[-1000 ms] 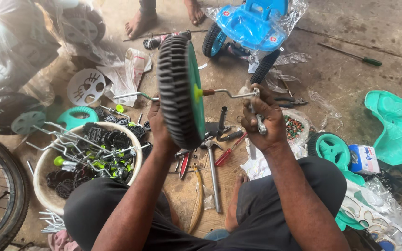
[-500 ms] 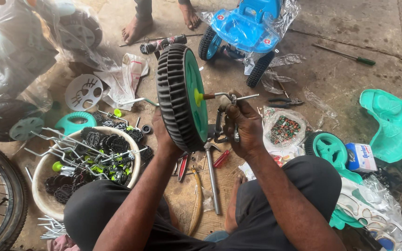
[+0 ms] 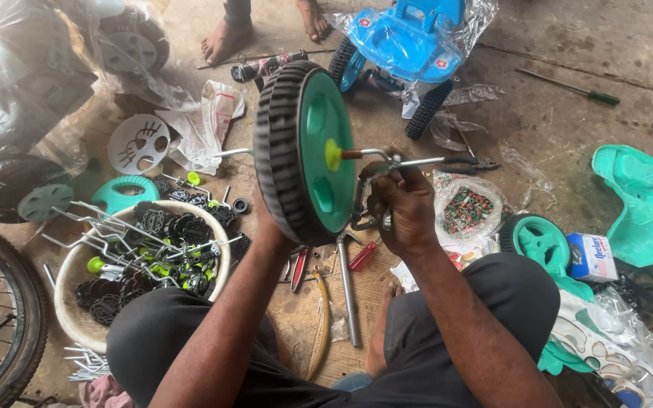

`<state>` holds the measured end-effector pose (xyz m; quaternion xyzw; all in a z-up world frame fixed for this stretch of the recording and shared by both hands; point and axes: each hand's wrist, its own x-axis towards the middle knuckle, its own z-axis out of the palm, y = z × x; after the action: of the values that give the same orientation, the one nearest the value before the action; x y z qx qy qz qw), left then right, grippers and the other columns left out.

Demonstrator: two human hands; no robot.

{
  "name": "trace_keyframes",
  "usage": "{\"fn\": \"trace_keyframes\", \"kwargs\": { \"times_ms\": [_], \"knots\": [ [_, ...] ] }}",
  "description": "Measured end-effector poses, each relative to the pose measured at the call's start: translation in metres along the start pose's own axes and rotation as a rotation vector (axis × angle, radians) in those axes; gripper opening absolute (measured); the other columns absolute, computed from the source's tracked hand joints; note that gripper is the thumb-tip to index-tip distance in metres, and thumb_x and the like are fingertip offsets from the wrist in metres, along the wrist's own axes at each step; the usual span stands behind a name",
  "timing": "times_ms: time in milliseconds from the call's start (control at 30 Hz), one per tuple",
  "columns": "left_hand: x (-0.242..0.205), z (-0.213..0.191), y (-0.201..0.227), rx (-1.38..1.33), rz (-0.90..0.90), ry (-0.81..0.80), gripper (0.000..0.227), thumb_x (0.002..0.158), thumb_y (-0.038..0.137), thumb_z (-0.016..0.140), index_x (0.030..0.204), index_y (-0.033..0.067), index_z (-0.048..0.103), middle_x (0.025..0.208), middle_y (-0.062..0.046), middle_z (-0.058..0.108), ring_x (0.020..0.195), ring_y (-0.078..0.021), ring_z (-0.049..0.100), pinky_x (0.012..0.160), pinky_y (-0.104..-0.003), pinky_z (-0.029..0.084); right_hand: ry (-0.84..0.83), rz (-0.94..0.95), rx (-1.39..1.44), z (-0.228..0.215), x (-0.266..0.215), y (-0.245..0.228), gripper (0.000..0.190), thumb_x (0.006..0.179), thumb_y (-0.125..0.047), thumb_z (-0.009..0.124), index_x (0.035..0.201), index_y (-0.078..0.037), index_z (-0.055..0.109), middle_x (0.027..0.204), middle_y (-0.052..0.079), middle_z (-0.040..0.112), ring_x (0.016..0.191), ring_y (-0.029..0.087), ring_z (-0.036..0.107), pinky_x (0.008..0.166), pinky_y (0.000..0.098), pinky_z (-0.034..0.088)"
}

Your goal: The person assembles a child's tricycle by attaching a green wheel to the front fork. They insert the axle, secure it with a nut, and use a wrench to tighten the connection. The person then attaches the handlebars to the fork and tightens the bolts.

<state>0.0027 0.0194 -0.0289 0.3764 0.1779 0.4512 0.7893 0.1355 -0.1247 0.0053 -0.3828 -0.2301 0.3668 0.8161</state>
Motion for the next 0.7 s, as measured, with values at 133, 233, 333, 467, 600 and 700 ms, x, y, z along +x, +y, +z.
{"fn": "trace_keyframes", "kwargs": {
  "times_ms": [133, 233, 333, 467, 600, 700],
  "knots": [
    [-0.006, 0.002, -0.026, 0.066, -0.134, -0.044, 0.020, 0.109, 0.019, 0.056, 0.106, 0.0024, 0.066, 0.087, -0.005, 0.070, 0.072, -0.0135, 0.068, 0.062, -0.028, 0.058, -0.075, -0.306, -0.353, 0.000, 0.000, -0.010, 0.034, 0.098, -0.001, 0.075, 0.129, -0.014, 0.071, 0.120, 0.004, 0.064, 0.082, 0.005, 0.059, 0.065, 0.0205, 0.051],
    [-0.012, -0.005, -0.029, 0.073, -0.193, -0.039, 0.020, 0.108, 0.019, 0.056, 0.107, 0.0020, 0.066, 0.088, -0.006, 0.070, 0.072, -0.0136, 0.068, 0.062, -0.028, 0.057, -0.202, -0.529, -0.728, 0.005, -0.001, -0.024, 0.032, 0.100, 0.004, 0.075, 0.126, -0.013, 0.072, 0.130, 0.002, 0.056, 0.100, 0.007, 0.062, 0.079, 0.0230, 0.057],
    [-0.011, -0.013, -0.027, 0.072, -0.201, -0.010, 0.020, 0.108, 0.019, 0.057, 0.107, 0.0016, 0.067, 0.088, -0.006, 0.071, 0.072, -0.0138, 0.068, 0.062, -0.029, 0.057, -0.318, -0.599, -0.902, 0.004, -0.005, -0.039, 0.033, 0.100, 0.001, 0.073, 0.129, -0.013, 0.069, 0.133, 0.006, 0.056, 0.103, 0.011, 0.063, 0.084, 0.0249, 0.058],
    [-0.005, -0.020, -0.020, 0.059, -0.189, 0.000, 0.020, 0.107, 0.018, 0.058, 0.107, 0.0010, 0.067, 0.089, -0.007, 0.071, 0.072, -0.0139, 0.067, 0.063, -0.029, 0.057, -0.388, 0.063, -0.380, -0.009, -0.009, -0.053, 0.041, 0.095, -0.005, 0.069, 0.135, -0.011, 0.065, 0.130, 0.016, 0.073, 0.067, 0.006, 0.058, 0.057, 0.0205, 0.051],
    [-0.005, -0.016, -0.016, 0.033, -0.199, -0.025, 0.019, 0.106, 0.018, 0.058, 0.108, 0.0005, 0.067, 0.090, -0.008, 0.071, 0.073, -0.0141, 0.067, 0.064, -0.030, 0.057, -0.497, 0.178, 0.018, -0.019, -0.006, -0.056, 0.037, 0.100, -0.009, 0.066, 0.136, -0.001, 0.062, 0.120, 0.021, 0.071, 0.093, 0.021, 0.076, 0.075, 0.0358, 0.063],
    [-0.015, -0.011, -0.016, 0.043, -0.236, -0.056, 0.019, 0.105, 0.018, 0.059, 0.108, 0.0001, 0.067, 0.090, -0.008, 0.071, 0.073, -0.0142, 0.067, 0.064, -0.030, 0.056, -0.584, 0.269, 0.300, -0.018, -0.007, -0.051, 0.036, 0.102, -0.003, 0.067, 0.138, 0.003, 0.062, 0.117, 0.022, 0.072, 0.083, 0.016, 0.073, 0.064, 0.0263, 0.057]
  ]
}}
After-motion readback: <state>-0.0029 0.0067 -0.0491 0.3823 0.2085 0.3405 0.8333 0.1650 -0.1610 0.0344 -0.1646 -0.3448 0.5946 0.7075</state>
